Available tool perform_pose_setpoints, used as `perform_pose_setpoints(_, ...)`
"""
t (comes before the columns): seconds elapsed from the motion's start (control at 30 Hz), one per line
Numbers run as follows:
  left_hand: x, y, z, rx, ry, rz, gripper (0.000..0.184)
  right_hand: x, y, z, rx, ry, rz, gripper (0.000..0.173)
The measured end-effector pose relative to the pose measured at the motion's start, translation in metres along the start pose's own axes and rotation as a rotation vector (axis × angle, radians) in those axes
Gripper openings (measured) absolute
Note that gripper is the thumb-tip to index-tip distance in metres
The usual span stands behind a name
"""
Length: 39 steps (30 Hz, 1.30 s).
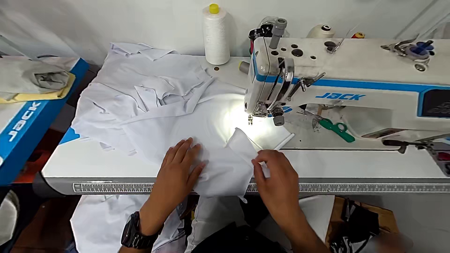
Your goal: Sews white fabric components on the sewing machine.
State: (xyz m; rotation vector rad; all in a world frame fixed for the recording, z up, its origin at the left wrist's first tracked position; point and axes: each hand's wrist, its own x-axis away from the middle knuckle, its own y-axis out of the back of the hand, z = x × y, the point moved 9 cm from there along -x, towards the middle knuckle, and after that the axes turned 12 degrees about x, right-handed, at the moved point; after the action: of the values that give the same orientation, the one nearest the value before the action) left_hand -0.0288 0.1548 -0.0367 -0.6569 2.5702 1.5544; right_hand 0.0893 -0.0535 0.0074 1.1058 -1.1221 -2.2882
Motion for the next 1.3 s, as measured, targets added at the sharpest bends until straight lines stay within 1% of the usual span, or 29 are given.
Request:
perform_pose_setpoints(0.07, 0.008, -0.001, -0.005, -0.012, 0.018, -0.01, 0.057, 0.009, -0.003, 0.027, -0.028, 0.277, 0.124, 0.013)
perform_pose_setpoints(0.1, 0.011, 0.004, -0.004, -0.015, 0.031, -0.017, 0.056, 0.016, -0.005, 0.028, -0.024, 0.317, 0.204, 0.016)
perform_pose_setpoints(0.17, 0.017, 0.027, 0.006, -0.013, 0.097, -0.081, 0.051, 0.017, 0.006, 0.006, -0.004, 0.189, 0.15, 0.016)
perform_pose_setpoints(0.23, 0.031, 0.061, 0.031, -0.037, 0.306, -0.218, 0.053, 0.014, 0.012, -0.013, 0.069, -0.009, 0.078, 0.025)
perform_pose_setpoints(0.3, 0.044, 0.086, 0.061, -0.082, 0.575, -0.34, 0.071, 0.019, -0.006, -0.007, 0.135, -0.123, 0.142, 0.043)
perform_pose_setpoints(0.33, 0.046, 0.088, 0.072, -0.097, 0.656, -0.369, 0.077, 0.022, -0.02, 0.002, 0.146, -0.137, 0.165, 0.048)
perform_pose_setpoints(0.37, 0.043, 0.086, 0.077, -0.092, 0.671, -0.384, 0.074, 0.024, -0.034, 0.011, 0.155, -0.132, 0.165, 0.045)
perform_pose_setpoints(0.43, 0.029, 0.074, 0.072, -0.038, 0.619, -0.383, 0.049, 0.025, -0.048, 0.023, 0.15, -0.108, 0.121, 0.027)
perform_pose_setpoints(0.47, 0.022, 0.071, 0.066, 0.032, 0.593, -0.425, 0.038, 0.023, -0.047, 0.024, 0.123, -0.104, 0.089, 0.019)
perform_pose_setpoints(0.5, 0.018, 0.071, 0.063, 0.18, 0.573, -0.519, 0.029, 0.02, -0.042, 0.021, 0.069, -0.11, 0.063, 0.014)
perform_pose_setpoints(0.53, 0.017, 0.069, 0.064, 0.451, 0.581, -0.629, 0.021, 0.017, -0.037, 0.017, -0.011, -0.128, 0.049, 0.012)
perform_pose_setpoints(0.57, 0.014, 0.061, 0.067, 0.834, 0.592, -0.723, 0.017, 0.014, -0.034, 0.009, -0.116, -0.169, 0.058, 0.012)
perform_pose_setpoints(0.6, 0.009, 0.051, 0.066, 1.232, 0.588, -0.801, 0.023, 0.011, -0.033, 0.001, -0.234, -0.228, 0.088, 0.013)
perform_pose_setpoints(0.63, 0.002, 0.042, 0.063, 1.496, 0.595, -0.827, 0.026, 0.009, -0.036, -0.007, -0.358, -0.297, 0.118, 0.013)
perform_pose_setpoints(0.67, -0.002, 0.036, 0.059, 1.607, 0.612, -0.81, 0.029, 0.007, -0.041, -0.014, -0.461, -0.369, 0.163, 0.013)
perform_pose_setpoints(0.7, -0.003, 0.032, 0.056, 1.591, 0.632, -0.751, 0.03, 0.007, -0.046, -0.019, -0.53, -0.431, 0.206, 0.014)
perform_pose_setpoints(0.77, -0.001, 0.027, 0.05, 1.363, 0.628, -0.519, 0.024, 0.007, -0.052, -0.027, -0.571, -0.505, 0.262, 0.016)
perform_pose_setpoints(0.8, 0.002, 0.025, 0.046, 1.258, 0.627, -0.378, 0.032, 0.008, -0.053, -0.03, -0.561, -0.523, 0.273, 0.016)
perform_pose_setpoints(0.87, 0.015, 0.023, 0.039, 1.134, 0.663, -0.18, 0.067, 0.01, -0.053, -0.032, -0.51, -0.526, 0.299, 0.018)
perform_pose_setpoints(0.9, 0.023, 0.025, 0.038, 1.079, 0.698, -0.159, 0.076, 0.01, -0.053, -0.032, -0.469, -0.511, 0.313, 0.018)
perform_pose_setpoints(0.93, 0.031, 0.031, 0.04, 1.032, 0.733, -0.204, 0.077, 0.01, -0.053, -0.032, -0.432, -0.493, 0.325, 0.018)
perform_pose_setpoints(1.0, 0.043, 0.049, 0.043, 0.944, 0.77, -0.3, 0.077, 0.01, -0.054, -0.03, -0.391, -0.461, 0.362, 0.019)
perform_pose_setpoints(1.03, 0.048, 0.06, 0.046, 0.829, 0.769, -0.297, 0.077, 0.011, -0.055, -0.028, -0.377, -0.448, 0.406, 0.025)
perform_pose_setpoints(1.07, 0.053, 0.074, 0.047, 0.621, 0.761, -0.269, 0.074, 0.014, -0.055, -0.026, -0.349, -0.422, 0.465, 0.032)
perform_pose_setpoints(1.13, 0.054, 0.103, 0.034, 0.105, 0.716, -0.226, 0.058, 0.022, -0.047, -0.023, -0.205, -0.331, 0.527, 0.042)
perform_pose_setpoints(1.17, 0.046, 0.111, 0.02, -0.048, 0.662, -0.247, 0.049, 0.024, -0.036, -0.024, -0.104, -0.289, 0.479, 0.042)
perform_pose_setpoints(1.2, 0.033, 0.111, 0.003, -0.124, 0.581, -0.255, 0.042, 0.023, -0.023, -0.027, -0.006, -0.255, 0.389, 0.037)
perform_pose_setpoints(1.27, -0.011, 0.086, -0.031, -0.108, 0.372, -0.14, 0.039, 0.015, -0.002, -0.033, 0.131, -0.17, 0.19, 0.026)
perform_pose_setpoints(1.3, -0.038, 0.063, -0.045, -0.061, 0.249, -0.049, 0.038, 0.009, 0.001, -0.034, 0.152, -0.114, 0.14, 0.024)
